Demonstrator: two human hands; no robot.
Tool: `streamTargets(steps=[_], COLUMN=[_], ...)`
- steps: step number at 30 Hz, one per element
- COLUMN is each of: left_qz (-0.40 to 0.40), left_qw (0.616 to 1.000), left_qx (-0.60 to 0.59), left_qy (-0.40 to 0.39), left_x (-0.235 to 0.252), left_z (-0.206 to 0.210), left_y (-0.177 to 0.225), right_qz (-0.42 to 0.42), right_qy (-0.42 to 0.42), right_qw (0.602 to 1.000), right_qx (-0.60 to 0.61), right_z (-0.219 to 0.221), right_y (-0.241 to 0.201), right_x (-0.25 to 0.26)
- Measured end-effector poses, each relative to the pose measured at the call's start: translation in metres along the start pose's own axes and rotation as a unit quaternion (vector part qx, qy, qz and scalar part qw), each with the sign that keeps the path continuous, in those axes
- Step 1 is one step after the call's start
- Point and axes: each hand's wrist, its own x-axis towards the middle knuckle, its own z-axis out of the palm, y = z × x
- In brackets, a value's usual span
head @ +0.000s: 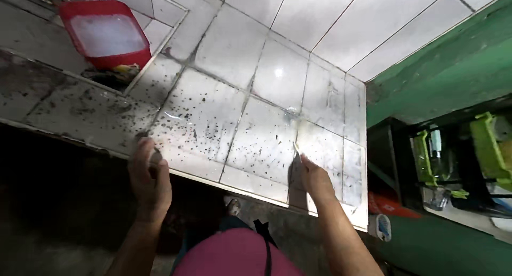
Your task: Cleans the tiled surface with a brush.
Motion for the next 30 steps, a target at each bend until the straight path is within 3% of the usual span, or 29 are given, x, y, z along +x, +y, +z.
streamTargets(steps=[3, 5, 9, 12, 18, 20, 26, 30], left_qz=[0.004, 0.024, 0.089, 0.087, 0.077, 0.058, 0.046, 0.058], left_qw=[0.999, 0.997, 0.991, 0.991, 0.993, 0.992, 0.985, 0.983], left_qx=[0.03, 0.056, 0.081, 0.09, 0.09, 0.112, 0.158, 0.169], left_qy=[0.031, 0.036, 0.053, 0.042, -0.014, -0.025, -0.044, -0.044], left_x=[0.016, 0.034, 0.08, 0.102, 0.112, 0.111, 0.111, 0.111], left_z=[-0.016, -0.028, -0.043, -0.047, -0.027, -0.029, -0.031, -0.028], left_y=[-0.009, -0.015, -0.033, -0.041, -0.045, -0.04, -0.036, -0.04], right_qz=[-0.001, 0.011, 0.027, 0.032, 0.055, 0.054, 0.054, 0.027], right_qy=[-0.002, -0.006, -0.02, -0.031, -0.018, -0.007, -0.018, -0.017], right_qw=[1.0, 0.999, 0.999, 0.999, 0.998, 0.998, 0.998, 0.999], right_qx=[0.021, 0.032, 0.003, -0.022, 0.005, 0.026, 0.007, 0.032], right_z=[-0.013, -0.015, 0.001, 0.012, -0.008, -0.007, 0.032, 0.039], right_y=[-0.017, -0.024, -0.011, 0.002, -0.028, -0.031, 0.008, 0.004], right_x=[0.052, 0.06, -0.011, -0.049, 0.03, 0.033, -0.092, -0.109])
